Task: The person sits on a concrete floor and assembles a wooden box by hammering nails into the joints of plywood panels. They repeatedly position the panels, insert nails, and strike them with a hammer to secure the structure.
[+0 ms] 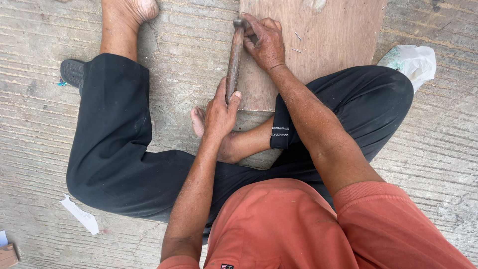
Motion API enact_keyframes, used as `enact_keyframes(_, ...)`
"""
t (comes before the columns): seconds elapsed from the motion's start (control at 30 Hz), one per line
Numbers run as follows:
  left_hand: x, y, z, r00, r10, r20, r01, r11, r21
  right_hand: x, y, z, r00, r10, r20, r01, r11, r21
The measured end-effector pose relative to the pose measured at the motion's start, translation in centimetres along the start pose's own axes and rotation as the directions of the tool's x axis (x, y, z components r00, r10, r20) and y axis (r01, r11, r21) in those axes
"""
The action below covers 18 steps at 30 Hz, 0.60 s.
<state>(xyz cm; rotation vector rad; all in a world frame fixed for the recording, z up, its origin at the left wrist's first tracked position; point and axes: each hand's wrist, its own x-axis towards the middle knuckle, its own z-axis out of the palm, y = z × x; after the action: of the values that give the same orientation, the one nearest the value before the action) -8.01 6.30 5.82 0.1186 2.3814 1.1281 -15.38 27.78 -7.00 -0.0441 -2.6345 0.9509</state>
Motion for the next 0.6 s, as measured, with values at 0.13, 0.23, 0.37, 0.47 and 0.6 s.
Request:
enact_keyframes(0.13,-0.1,-0.1,-0.1,1.000,-0.017,-0.018,0.017,1.000,-0.011,-0.1,-0.2,-0.1,1.000,0.015,0.002,-0.015,1.000,0.017)
enact_keyframes(0.23,-0.7,-0.5,-0.1,0.987,0.135,-0.083,-0.136,0.991,-0.007,-0.2,-0.2,-0.1,1.000,-0.002,-0.007,0.002,0.999,0.038)
enact_keyframes(0.37,-0.6,-0.6,0.1,0.999,0.047,0.009,-0.047,0.998,0.050,-0.1,0.0,-0.2,1.000,0.013,0.015,-0.012,1.000,-0.008)
enact_keyframes(0.47,-0.1,0.3,0.0,0.998,-0.052,0.032,0.050,0.997,0.067,0.1,-0.3,-0.6,0.995,0.079,0.061,-0.078,0.997,-0.015)
enact_keyframes(0.6,-0.5,2.7,-0.8,0.995,-0.102,-0.020,0.101,0.994,-0.035,0.3,-0.8,-1.2,0.999,0.039,0.003,-0.039,0.997,0.071)
